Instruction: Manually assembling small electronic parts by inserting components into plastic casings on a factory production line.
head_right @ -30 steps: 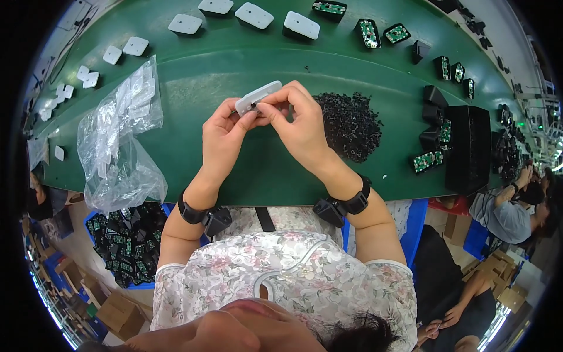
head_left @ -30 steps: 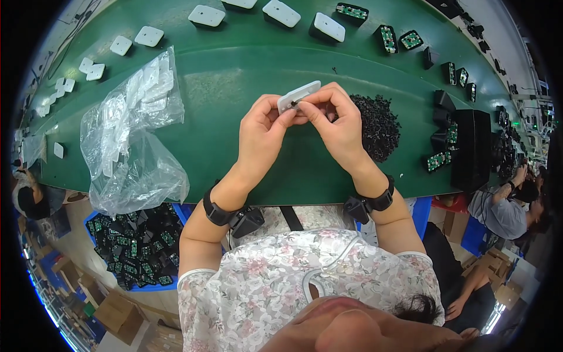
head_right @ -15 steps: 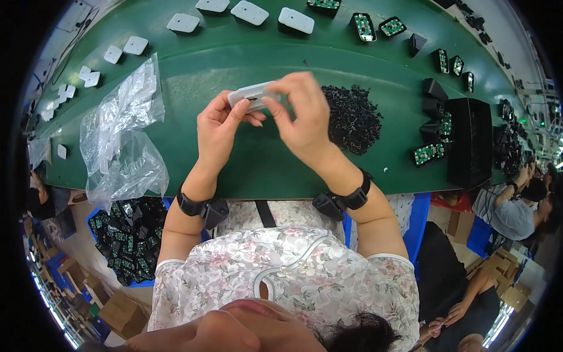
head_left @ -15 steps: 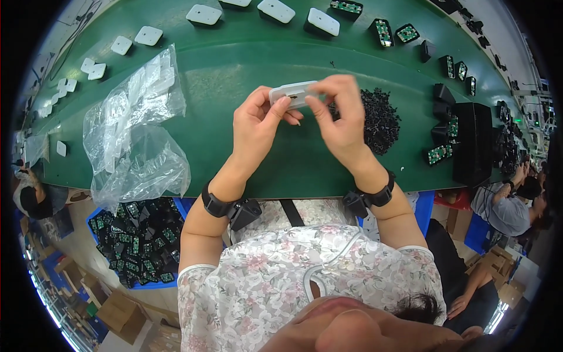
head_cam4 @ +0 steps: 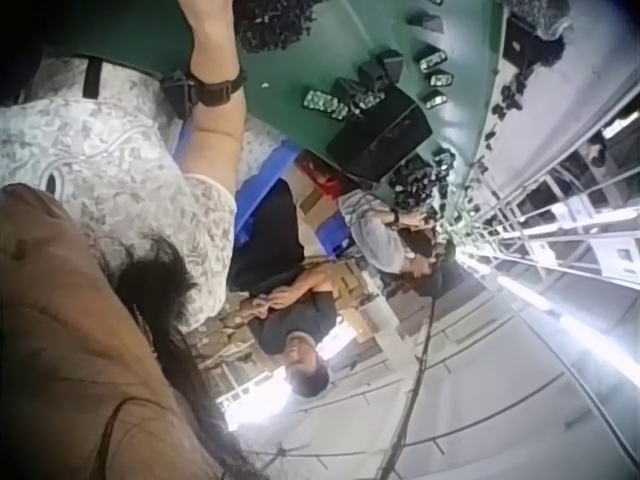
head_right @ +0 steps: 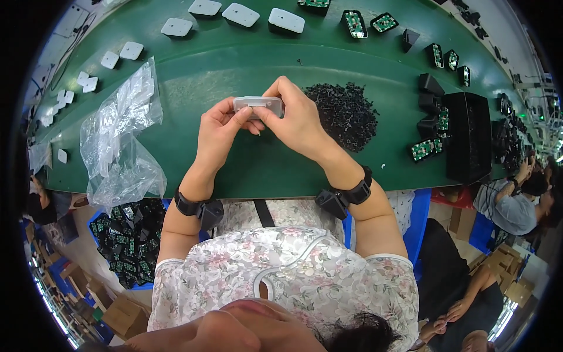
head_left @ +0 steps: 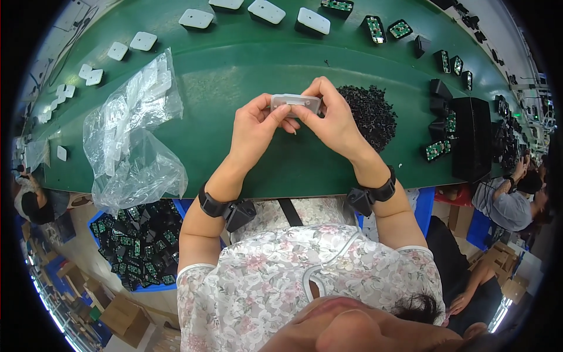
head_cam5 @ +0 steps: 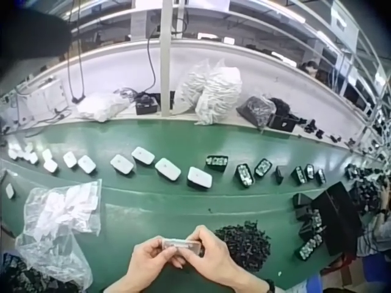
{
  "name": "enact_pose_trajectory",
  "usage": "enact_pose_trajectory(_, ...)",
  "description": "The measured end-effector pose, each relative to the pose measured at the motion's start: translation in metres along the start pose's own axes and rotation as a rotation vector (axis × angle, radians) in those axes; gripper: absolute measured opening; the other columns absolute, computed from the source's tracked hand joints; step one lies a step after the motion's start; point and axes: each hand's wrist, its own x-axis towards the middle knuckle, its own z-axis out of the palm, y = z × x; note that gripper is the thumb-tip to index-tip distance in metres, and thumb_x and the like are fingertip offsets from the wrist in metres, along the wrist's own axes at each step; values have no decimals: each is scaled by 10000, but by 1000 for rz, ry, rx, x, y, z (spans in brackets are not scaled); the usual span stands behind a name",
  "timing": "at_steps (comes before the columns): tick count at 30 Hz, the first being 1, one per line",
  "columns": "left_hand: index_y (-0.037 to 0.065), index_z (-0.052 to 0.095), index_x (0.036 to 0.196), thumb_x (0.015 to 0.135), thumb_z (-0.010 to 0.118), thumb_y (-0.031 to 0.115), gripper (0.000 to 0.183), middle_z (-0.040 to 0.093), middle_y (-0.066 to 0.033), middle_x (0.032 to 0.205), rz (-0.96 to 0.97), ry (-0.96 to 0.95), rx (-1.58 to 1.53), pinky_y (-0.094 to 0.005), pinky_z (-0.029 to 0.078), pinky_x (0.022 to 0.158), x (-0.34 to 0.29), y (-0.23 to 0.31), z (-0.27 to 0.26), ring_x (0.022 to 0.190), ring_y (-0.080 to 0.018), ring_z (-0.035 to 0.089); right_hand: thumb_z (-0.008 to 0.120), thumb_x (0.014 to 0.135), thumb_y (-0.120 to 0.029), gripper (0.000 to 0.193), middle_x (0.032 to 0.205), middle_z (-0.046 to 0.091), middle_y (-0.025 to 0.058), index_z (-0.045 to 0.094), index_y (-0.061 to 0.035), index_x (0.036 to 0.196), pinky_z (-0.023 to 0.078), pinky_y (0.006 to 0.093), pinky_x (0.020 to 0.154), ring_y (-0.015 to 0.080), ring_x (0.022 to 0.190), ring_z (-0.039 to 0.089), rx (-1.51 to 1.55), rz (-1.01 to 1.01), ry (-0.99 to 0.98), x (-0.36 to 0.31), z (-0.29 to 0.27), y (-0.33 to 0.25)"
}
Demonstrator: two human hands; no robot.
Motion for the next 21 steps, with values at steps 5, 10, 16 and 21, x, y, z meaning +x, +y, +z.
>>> enact_pose_trajectory(5, -61, 569, 988, 926, 570, 89, 163, 665, -134, 847, 18, 118, -159, -269, 547, 691, 0, 10, 5, 713, -169, 664, 737, 770, -100, 270, 1010, 534, 57, 587, -54, 990, 443, 295, 717, 165, 884, 517, -193, -381, 391, 5, 12, 6)
enact_pose_trajectory(10, -56, 568, 983, 920, 586, 96, 166, 665, -132, 857, 91, 194, -191, -267, 546, 700, -1, 6, 9, 730, -166, 668, 737, 696, -8, 244, 1112, 547, 99, 684, -86, 921, 457, 327, 751, 257, 973, 537, -414, -538, 499, 5, 24, 0)
enact_pose_trajectory(16, -43, 569, 968, 916, 594, 93, 148, 667, -115, 865, 184, 213, -118, -252, 534, 708, -2, 2, 9, 746, -149, 665, 712, 728, 19, 210, 1154, 531, 114, 657, -59, 916, 461, 348, 828, 271, 1028, 536, -273, -518, 484, 9, 35, 5)
enact_pose_trajectory(21, -42, 566, 962, 927, 578, 96, 143, 663, -113, 867, 194, 213, -97, -246, 528, 702, -1, 5, 10, 738, -143, 659, 712, 728, -4, 192, 1152, 537, 106, 634, -60, 894, 446, 352, 812, 265, 994, 541, -233, -545, 472, 12, 33, 10)
